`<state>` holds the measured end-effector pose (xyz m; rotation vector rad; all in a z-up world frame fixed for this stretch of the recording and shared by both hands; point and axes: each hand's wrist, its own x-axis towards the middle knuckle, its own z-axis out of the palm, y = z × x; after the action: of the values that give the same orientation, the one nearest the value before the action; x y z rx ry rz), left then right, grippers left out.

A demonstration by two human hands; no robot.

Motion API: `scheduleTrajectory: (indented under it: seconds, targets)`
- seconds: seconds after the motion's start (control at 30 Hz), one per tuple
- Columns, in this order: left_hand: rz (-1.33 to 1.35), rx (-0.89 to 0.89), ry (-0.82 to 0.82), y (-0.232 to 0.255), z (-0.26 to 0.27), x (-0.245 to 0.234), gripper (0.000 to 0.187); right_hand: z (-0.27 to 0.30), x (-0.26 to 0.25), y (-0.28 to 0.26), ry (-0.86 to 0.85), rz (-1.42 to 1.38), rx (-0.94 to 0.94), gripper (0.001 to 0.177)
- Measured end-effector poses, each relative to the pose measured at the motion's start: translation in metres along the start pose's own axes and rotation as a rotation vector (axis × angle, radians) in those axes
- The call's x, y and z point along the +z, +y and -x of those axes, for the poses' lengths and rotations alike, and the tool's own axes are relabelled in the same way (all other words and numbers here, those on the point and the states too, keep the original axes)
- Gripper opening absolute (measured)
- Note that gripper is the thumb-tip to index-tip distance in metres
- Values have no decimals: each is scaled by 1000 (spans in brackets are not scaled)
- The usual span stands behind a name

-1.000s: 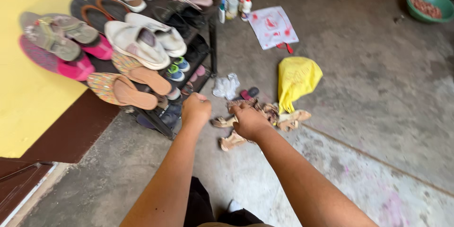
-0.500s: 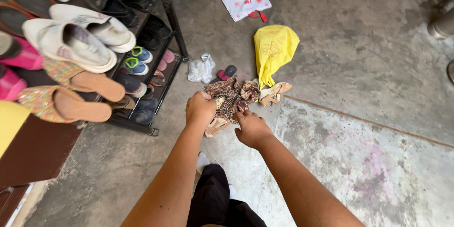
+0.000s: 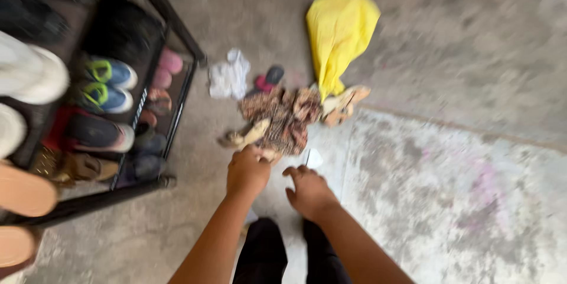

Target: The person organizes footwear by picking up various shoes and sandals from the floor, pairing them, and placing them on a multi-tier shoe rack. They also wipe the floor with a plastic bag and gather debris into a cloth.

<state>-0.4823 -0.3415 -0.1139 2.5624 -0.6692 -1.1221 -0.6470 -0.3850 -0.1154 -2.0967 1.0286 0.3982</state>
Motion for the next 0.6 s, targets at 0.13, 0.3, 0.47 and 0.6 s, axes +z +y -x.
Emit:
scheduleTrajectory:
  seconds: [0.13, 0.3, 0.47, 0.6]
  targets:
    - [-83, -49, -34, -19, -63, 59, 29, -48, 42, 41, -67, -89, 70, 41]
    - [-80, -88, -36, -55, -144, 144, 34, -102, 96, 104, -247, -80, 201, 40]
    - [-142, -94, -60, -102, -200, 218, 33, -156, 151, 171, -248, -51, 164, 38]
    - [-258, -115, -142, -130, -245, 262, 34, -210, 180, 213, -230, -57, 159, 37]
